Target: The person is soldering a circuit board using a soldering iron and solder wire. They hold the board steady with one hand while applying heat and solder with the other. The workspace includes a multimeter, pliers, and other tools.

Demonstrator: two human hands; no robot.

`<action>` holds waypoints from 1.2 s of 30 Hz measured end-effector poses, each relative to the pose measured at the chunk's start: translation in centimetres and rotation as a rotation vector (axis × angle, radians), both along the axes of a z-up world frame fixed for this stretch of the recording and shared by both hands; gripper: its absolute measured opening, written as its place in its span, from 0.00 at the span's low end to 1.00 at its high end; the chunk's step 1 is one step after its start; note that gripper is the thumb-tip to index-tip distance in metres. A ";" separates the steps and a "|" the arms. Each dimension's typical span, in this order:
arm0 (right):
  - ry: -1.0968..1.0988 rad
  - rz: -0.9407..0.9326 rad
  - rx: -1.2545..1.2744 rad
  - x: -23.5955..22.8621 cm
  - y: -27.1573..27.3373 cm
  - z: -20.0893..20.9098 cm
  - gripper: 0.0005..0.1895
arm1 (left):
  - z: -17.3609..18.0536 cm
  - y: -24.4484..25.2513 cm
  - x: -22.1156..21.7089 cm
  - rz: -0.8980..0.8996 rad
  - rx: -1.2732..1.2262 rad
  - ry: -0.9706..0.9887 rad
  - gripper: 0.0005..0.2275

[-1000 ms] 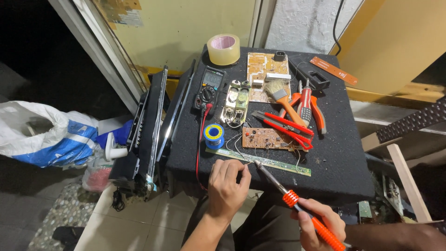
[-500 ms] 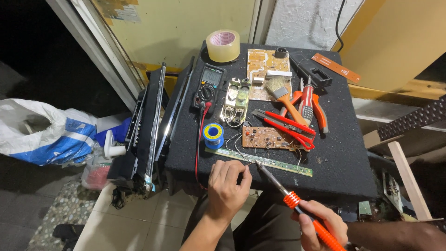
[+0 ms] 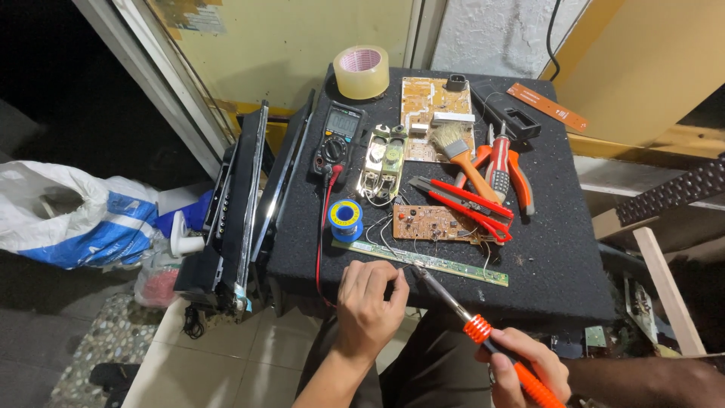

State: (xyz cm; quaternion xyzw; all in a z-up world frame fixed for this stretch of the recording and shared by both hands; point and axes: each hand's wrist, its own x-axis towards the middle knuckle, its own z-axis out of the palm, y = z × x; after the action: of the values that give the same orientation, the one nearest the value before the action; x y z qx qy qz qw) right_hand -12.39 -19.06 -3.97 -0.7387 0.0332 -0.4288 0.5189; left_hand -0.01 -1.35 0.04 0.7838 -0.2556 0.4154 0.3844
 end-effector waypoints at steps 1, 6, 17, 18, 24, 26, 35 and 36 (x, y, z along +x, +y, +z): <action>0.000 0.000 0.001 -0.1 0.0 0.1 0.13 | 0.0 0.0 0.0 0.000 0.001 0.000 0.08; 0.053 -0.023 0.032 -0.8 -1.1 -0.3 0.15 | 0.1 0.0 0.0 0.007 0.007 0.001 0.10; 0.027 -0.362 0.211 0.9 -1.3 1.3 0.18 | 0.0 0.0 0.2 -0.015 -0.027 0.011 0.07; -0.035 -0.465 0.124 1.7 -2.0 1.1 0.17 | -0.1 -0.1 0.1 -0.027 -0.037 0.015 0.07; -0.241 -0.508 0.074 7.9 -4.5 3.5 0.18 | -0.2 0.0 0.1 -0.024 -0.024 0.018 0.08; -0.227 -0.454 0.047 7.8 -4.3 3.6 0.21 | -0.4 0.0 0.1 -0.032 -0.030 0.033 0.07; -0.175 -0.387 0.012 7.5 -4.5 2.3 0.29 | -0.8 0.1 0.0 -0.036 -0.058 0.110 0.05; -0.153 -0.377 0.045 7.5 -4.5 2.1 0.30 | -0.8 0.0 0.0 -0.040 -0.055 0.116 0.05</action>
State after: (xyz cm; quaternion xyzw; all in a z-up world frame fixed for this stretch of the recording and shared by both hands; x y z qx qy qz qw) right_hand -4.92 -23.57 -1.83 -0.6728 0.1411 -0.5725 0.4469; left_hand -0.03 -1.32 -0.75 0.7904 -0.2370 0.3686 0.4280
